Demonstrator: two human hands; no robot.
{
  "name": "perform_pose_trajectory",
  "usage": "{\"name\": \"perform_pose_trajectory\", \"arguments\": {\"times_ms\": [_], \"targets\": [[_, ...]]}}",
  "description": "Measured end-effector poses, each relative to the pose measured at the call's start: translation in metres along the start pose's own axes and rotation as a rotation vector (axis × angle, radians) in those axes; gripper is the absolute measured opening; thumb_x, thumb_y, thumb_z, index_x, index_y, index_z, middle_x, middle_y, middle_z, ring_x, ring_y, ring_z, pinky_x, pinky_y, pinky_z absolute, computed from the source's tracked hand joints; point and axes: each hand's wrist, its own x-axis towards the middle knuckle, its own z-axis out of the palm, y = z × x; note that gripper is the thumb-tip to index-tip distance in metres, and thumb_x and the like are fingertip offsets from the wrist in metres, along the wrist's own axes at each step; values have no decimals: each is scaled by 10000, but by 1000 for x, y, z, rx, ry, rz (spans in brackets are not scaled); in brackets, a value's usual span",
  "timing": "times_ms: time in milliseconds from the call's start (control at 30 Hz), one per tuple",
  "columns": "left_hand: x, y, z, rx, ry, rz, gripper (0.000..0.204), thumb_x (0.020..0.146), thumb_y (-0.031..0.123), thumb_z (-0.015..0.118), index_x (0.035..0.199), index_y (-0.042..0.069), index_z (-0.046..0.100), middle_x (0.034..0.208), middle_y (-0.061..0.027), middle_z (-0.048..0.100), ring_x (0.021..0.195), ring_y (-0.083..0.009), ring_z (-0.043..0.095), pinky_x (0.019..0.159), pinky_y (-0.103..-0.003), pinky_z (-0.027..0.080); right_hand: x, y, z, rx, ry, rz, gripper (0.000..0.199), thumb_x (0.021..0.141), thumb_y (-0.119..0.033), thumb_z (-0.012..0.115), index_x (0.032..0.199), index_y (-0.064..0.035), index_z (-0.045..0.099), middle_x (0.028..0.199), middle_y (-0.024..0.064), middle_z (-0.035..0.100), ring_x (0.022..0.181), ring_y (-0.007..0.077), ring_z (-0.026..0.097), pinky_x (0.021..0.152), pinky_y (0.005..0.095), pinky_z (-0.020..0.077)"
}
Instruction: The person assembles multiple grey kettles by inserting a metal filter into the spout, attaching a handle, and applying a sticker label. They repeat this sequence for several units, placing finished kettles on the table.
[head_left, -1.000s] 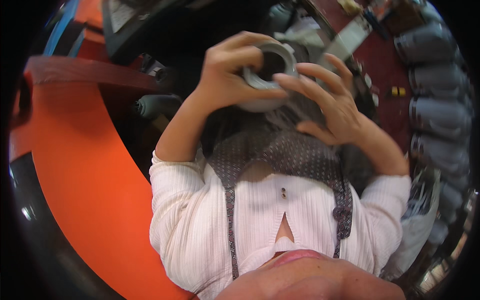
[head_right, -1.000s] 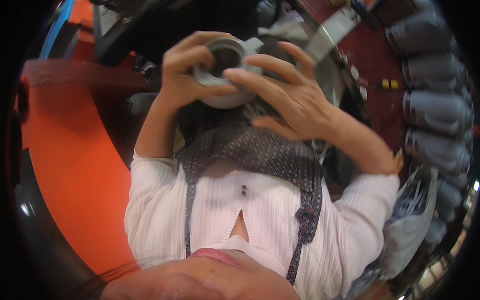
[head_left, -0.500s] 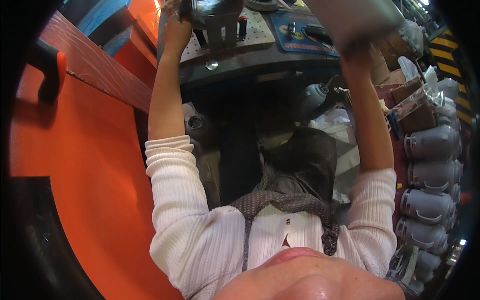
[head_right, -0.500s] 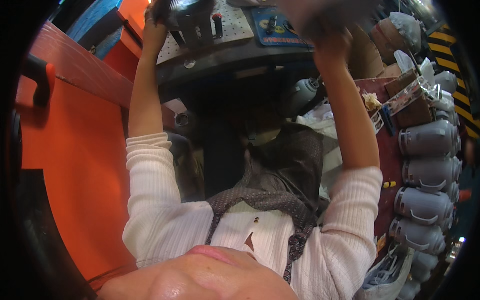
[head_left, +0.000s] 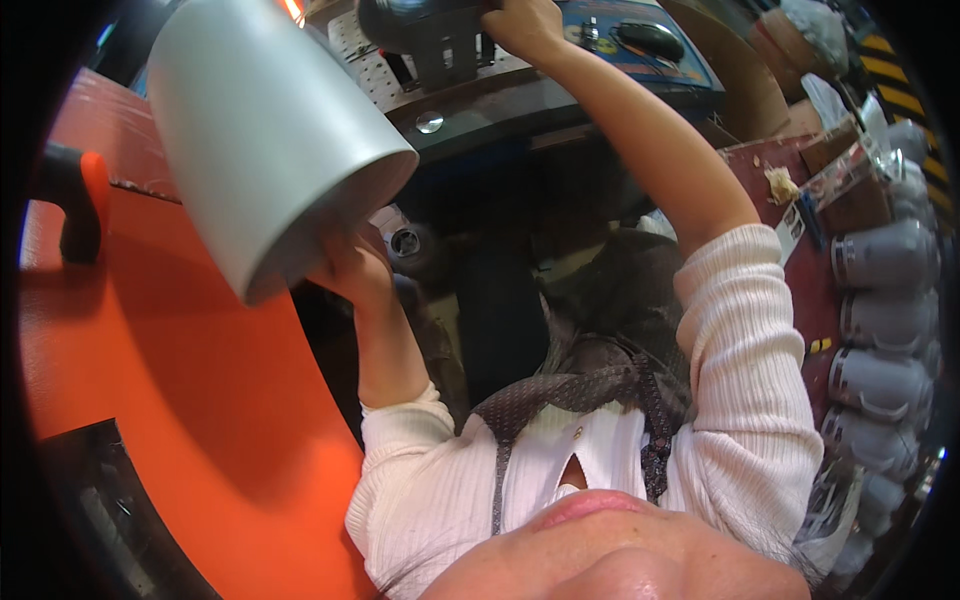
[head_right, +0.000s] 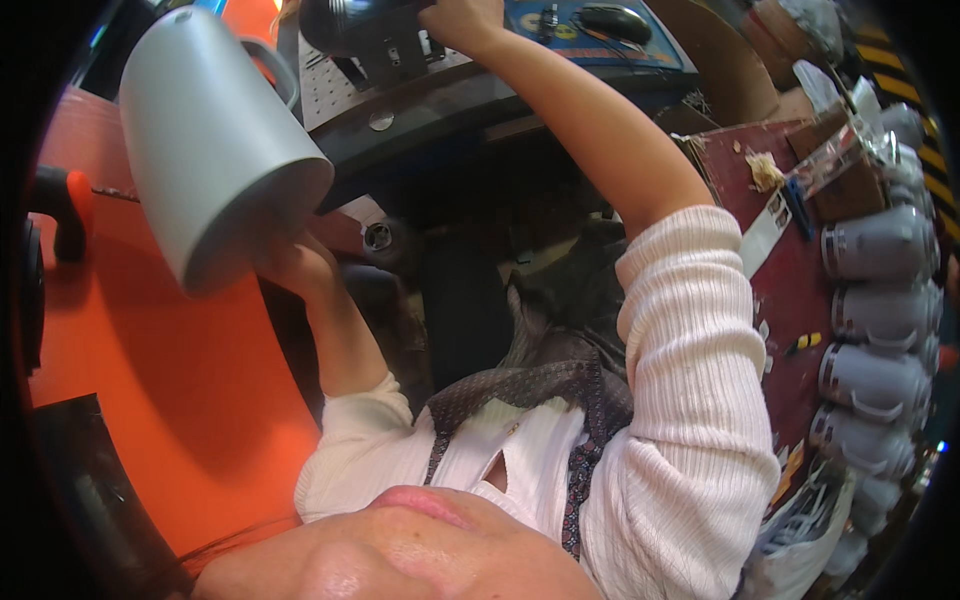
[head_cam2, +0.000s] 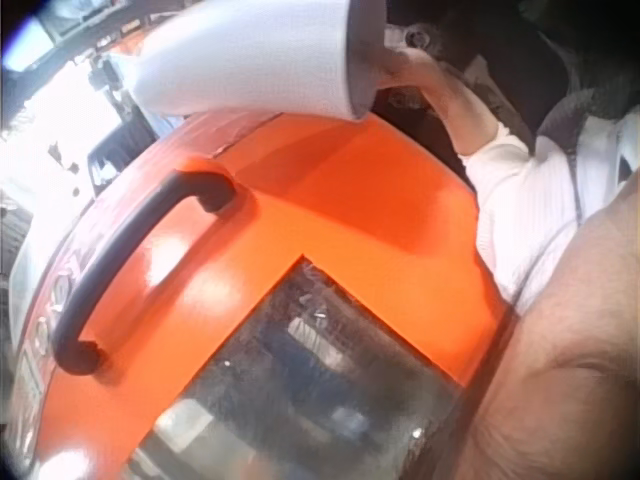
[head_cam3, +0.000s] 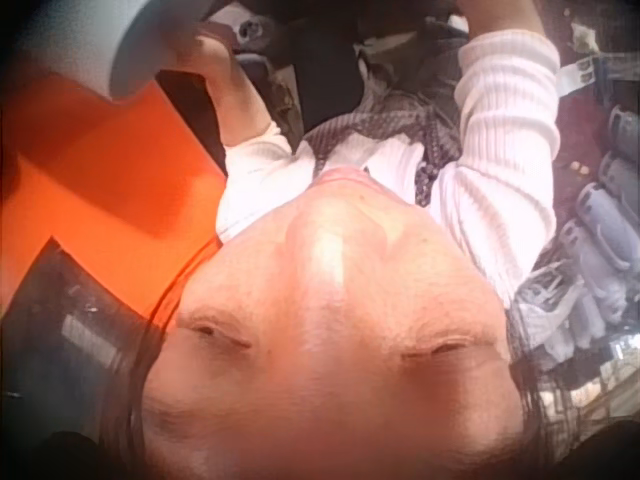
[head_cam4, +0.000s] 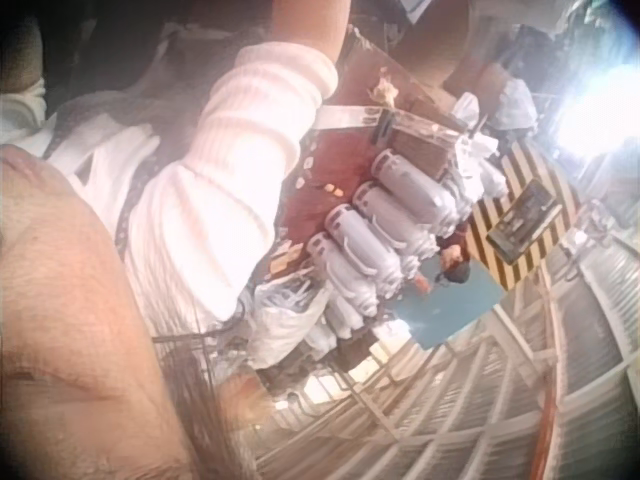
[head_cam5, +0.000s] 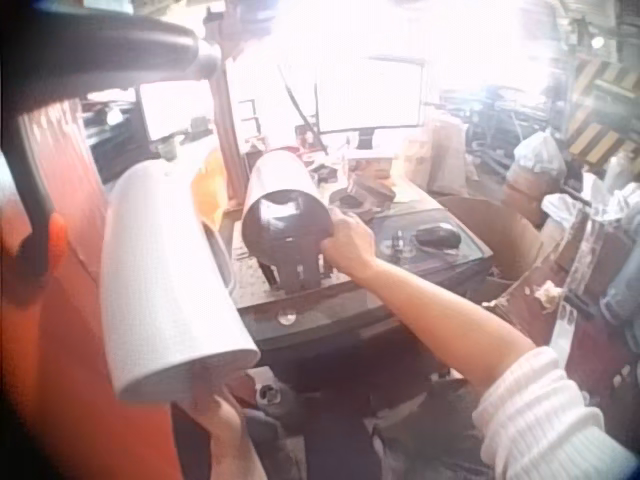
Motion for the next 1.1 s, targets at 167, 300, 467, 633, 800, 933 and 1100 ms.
{"name": "perform_pose_trajectory", "arguments": {"times_ms": [167,300,467,633,800,933,1100], "targets": [[-21,18,-23,474,-192,-291,400,923,122,639,1293,1,547,1211,-143,632,1112,-283,611,980,-411,477,29,-32,-40,-746,-176,-337,129,818,-197,688,899,-104,727,885,122,736,796,296,716,656,424,564],[-33,39,8,357,46,-108,441,940,197,702,1307,9,546,1280,-177,608,1125,-272,597,1009,-421,485,-24,-69,-102,-12,-111,-400,729,737,-451,822,1306,-76,563,1211,194,658,1125,343,651,948,428,511],[-93,71,76,268,-22,-81,393,943,208,688,1161,-105,596,1160,-227,654,1008,-264,633,910,-420,530,-176,-92,-229,549,-219,-425,849,730,-274,867,1476,-169,478,1372,181,594,1172,359,631,1003,399,492],[-118,80,135,22,-259,-540,429,945,276,656,1198,-65,600,1147,-215,661,986,-273,656,859,-415,545,-307,-31,-331,34,208,-316,427,915,-214,605,1339,-252,645,1185,56,715,907,229,723,738,331,572],[-107,50,192,-240,-428,-933,469,946,344,625,1234,-25,604,1133,-204,668,963,-281,680,808,-410,560,-454,-45,-456,-441,-228,-229,525,922,-200,563,1440,-267,518,1205,42,686,966,236,680,917,408,514],[-111,40,232,-74,-651,-946,579,957,469,560,1192,-57,626,1064,-201,689,905,-287,702,761,-397,575,-603,-142,-671,-969,221,921,363,885,-376,639,1140,-133,725,1155,133,708,999,300,687,835,418,541],[-115,37,268,285,-974,-797,540,987,429,572,1176,-73,636,1065,-168,684,922,-267,686,800,-368,565,-845,-244,-754,-1564,583,2141,858,782,-648,723,1332,-24,514,1328,238,607,1182,387,625,948,518,509]]}}
